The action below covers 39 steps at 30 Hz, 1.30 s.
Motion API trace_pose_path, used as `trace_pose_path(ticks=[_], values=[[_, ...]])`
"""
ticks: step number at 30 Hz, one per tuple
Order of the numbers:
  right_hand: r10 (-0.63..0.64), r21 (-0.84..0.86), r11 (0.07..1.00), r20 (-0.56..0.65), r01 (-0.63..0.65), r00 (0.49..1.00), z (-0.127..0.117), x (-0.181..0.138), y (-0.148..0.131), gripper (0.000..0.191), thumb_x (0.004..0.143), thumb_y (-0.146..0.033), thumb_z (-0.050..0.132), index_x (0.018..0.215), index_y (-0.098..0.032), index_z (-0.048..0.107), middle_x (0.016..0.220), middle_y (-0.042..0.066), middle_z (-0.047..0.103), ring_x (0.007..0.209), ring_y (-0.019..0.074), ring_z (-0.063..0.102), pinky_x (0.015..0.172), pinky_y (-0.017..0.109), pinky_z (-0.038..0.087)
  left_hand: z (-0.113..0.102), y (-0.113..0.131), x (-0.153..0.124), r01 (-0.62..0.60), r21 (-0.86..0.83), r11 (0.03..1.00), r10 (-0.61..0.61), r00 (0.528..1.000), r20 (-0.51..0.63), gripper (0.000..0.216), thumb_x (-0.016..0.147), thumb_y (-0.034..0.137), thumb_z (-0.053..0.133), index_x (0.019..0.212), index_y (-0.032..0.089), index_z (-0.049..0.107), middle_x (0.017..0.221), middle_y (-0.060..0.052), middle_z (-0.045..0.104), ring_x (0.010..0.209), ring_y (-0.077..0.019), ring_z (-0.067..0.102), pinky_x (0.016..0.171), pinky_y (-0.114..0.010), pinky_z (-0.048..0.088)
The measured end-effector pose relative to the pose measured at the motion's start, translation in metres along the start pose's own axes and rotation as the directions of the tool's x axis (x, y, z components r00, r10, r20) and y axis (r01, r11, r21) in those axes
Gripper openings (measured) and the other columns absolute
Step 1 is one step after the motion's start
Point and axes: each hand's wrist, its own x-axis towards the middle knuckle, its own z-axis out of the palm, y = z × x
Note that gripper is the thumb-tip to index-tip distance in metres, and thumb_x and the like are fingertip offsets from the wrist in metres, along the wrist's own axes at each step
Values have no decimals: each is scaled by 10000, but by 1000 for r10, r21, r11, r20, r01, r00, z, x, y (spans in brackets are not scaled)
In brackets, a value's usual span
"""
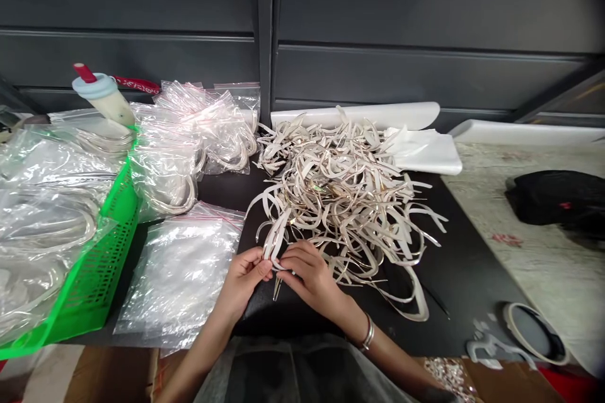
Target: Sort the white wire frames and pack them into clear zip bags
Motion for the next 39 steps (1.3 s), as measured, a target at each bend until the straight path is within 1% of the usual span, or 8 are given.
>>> trace_pose_path(ticks=[5,10,12,18,24,27,33,39], values=[[34,47,998,-115,-29,993,-7,-2,4,56,850,-172,561,866,-198,608,775,43,638,785,183,564,734,366,485,-3,-2,0,-38,-48,998,34,997,-73,196,735,352,665,740,157,685,605,19,531,546,-89,478,549,-208,372],[177,69,984,-290,-164,941,-23,-5,9,174,880,-126,465,909,-203,618,823,69,609,777,181,587,669,331,504,-10,-5,-1,27,-185,982,-57,986,-158,266,726,373,676,867,149,693,555,14,543,535,-89,479,541,-201,371],[169,46,986,-277,-162,946,-24,-5,7,181,878,-134,473,910,-206,636,831,70,602,775,180,586,656,322,504,-10,-5,-1,40,-220,975,-74,986,-149,258,728,368,679,868,151,691,563,15,551,540,-80,484,545,-189,378],[-14,32,999,-108,17,994,-11,-1,-5,95,833,-149,583,868,-200,656,756,43,632,791,187,552,721,359,481,-2,-2,-3,77,-267,961,-101,992,-78,255,733,395,672,779,145,681,621,-2,583,539,-77,502,541,-191,413],[-12,26,1000,-54,14,998,-3,0,-6,84,849,-182,570,808,-202,641,722,31,634,785,188,540,723,361,475,-1,-2,-8,97,-237,967,-111,993,-45,314,644,429,735,749,139,677,683,-16,608,543,-89,518,548,-211,432],[15,26,1000,-86,-13,996,-7,0,-4,73,853,-212,563,845,-206,635,762,42,626,792,187,550,722,363,483,-3,-3,-9,77,-257,963,-93,994,-53,258,647,373,748,703,140,650,650,3,571,531,-76,497,530,-193,409],[155,52,988,-300,-147,941,-23,-2,0,190,870,-129,462,960,-216,605,865,73,601,846,198,575,725,364,495,-11,-4,-7,51,-386,921,-82,995,-65,245,678,356,729,685,152,595,650,21,518,518,-57,457,498,-173,387],[114,-11,993,-228,-120,967,-22,-1,3,187,862,-147,486,999,-220,592,914,75,604,877,204,571,757,377,499,-13,-4,-8,61,-383,922,-84,996,-41,245,684,348,724,667,144,589,639,15,506,522,-64,458,493,-178,384]])
